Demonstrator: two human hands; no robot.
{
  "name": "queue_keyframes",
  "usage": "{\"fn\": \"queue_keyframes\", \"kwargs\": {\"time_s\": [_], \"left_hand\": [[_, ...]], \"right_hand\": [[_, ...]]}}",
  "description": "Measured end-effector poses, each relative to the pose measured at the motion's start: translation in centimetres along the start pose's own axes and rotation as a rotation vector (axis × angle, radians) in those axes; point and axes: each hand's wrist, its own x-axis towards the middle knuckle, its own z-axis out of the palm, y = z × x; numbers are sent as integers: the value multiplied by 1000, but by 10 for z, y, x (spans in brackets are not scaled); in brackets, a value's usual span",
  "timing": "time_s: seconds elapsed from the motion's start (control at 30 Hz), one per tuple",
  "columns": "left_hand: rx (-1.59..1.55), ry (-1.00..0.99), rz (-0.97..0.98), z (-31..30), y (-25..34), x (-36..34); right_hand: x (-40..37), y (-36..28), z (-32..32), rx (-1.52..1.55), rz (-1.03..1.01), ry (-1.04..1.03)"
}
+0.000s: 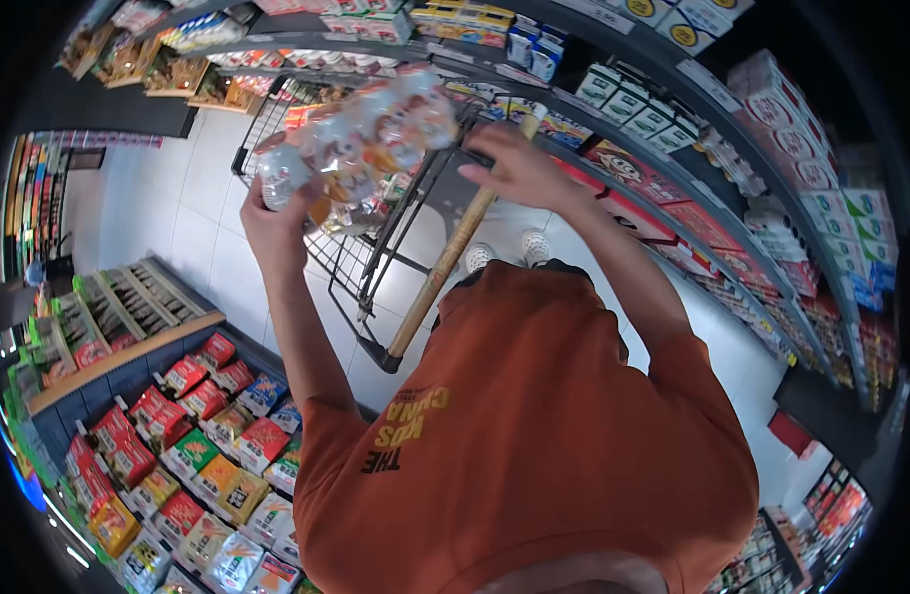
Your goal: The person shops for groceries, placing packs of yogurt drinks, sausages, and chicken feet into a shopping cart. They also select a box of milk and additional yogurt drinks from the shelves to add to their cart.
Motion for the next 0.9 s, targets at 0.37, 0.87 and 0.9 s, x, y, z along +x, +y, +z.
{"fn": "queue_keyframes", "kwargs": {"time_s": [0.37, 0.87, 0.9], "left_hand": [[153, 326, -269, -77, -110, 19], [879, -246, -211, -48, -293, 54], [870, -287, -183, -46, -320, 54]], "right_hand": [[-19, -10, 70, -517, 39, -265], [-74, -80, 92, -319, 175, -442], [-75, -81, 92, -323, 191, -443]]}}
